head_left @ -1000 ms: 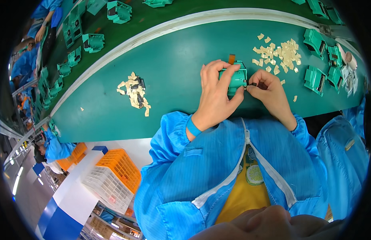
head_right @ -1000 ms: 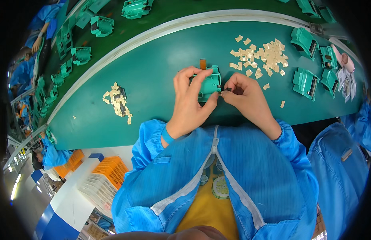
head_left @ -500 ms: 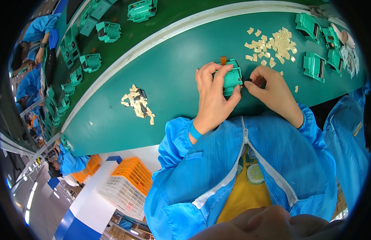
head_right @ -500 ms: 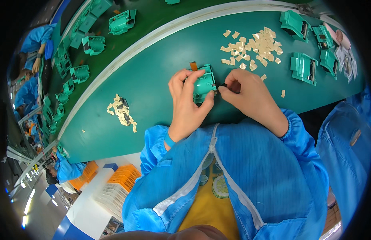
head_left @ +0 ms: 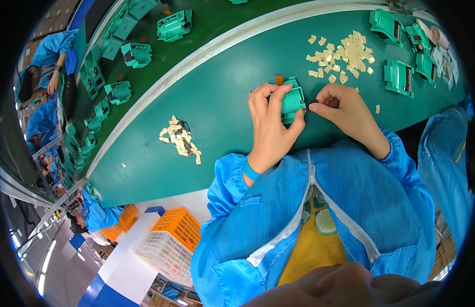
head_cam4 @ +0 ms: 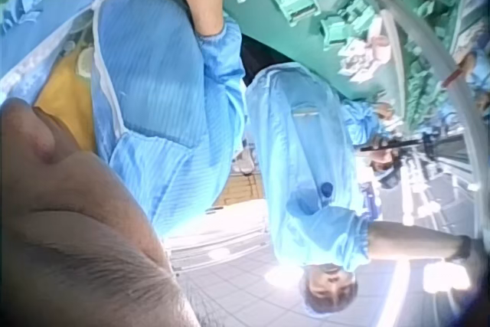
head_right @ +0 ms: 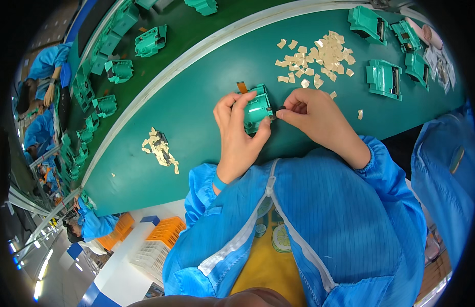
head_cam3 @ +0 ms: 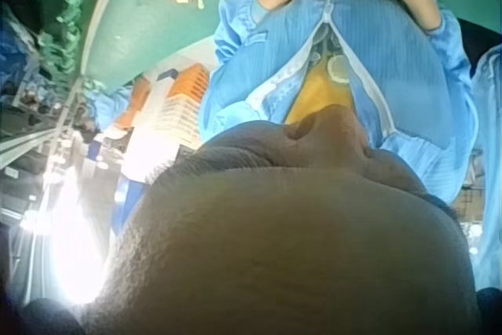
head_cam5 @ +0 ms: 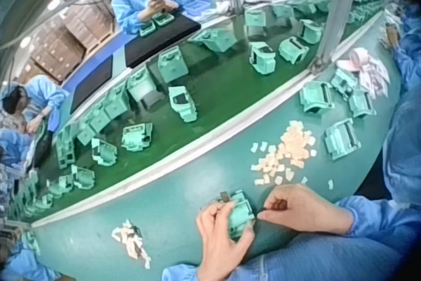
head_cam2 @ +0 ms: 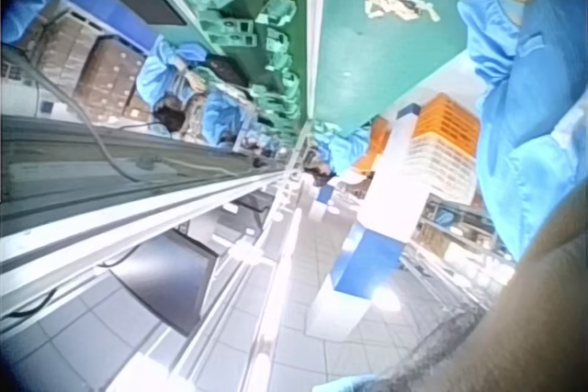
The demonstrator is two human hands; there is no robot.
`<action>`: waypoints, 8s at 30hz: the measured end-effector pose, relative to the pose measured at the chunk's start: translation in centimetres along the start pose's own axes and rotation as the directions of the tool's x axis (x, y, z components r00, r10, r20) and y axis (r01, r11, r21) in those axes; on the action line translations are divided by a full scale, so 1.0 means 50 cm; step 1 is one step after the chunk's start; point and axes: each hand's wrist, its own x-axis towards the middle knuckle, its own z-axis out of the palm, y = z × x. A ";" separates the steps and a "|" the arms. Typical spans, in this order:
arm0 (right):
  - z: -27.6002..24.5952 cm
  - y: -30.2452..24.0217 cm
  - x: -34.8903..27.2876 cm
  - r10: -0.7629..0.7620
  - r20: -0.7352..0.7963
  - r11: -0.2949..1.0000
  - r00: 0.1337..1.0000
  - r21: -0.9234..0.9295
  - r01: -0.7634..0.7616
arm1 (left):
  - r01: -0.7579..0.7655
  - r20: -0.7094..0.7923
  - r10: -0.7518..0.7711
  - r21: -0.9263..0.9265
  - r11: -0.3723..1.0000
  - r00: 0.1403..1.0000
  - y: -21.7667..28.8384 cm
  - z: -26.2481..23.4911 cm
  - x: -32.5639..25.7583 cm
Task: The person assembles small gold components into green plastic housings by hand on a production line.
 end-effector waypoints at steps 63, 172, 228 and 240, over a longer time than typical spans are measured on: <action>-0.006 -0.013 -0.002 -0.040 0.232 0.845 0.972 0.527 -0.091 | 0.333 0.260 -0.218 -0.585 0.739 0.941 0.023 -0.045 -0.009; -0.036 0.032 0.138 -0.658 -0.114 0.736 0.745 -0.308 0.603 | -0.344 -0.226 0.394 0.232 0.910 0.891 -0.016 0.068 0.165; -0.121 0.070 0.172 -0.762 -0.099 0.625 0.640 -0.372 0.687 | -0.295 -0.014 0.295 -0.014 0.955 0.955 -0.015 0.110 0.232; -0.161 0.083 0.184 -0.598 -0.455 0.801 0.660 -0.354 0.482 | -0.308 -0.086 0.305 -0.023 0.951 0.948 -0.014 0.116 0.245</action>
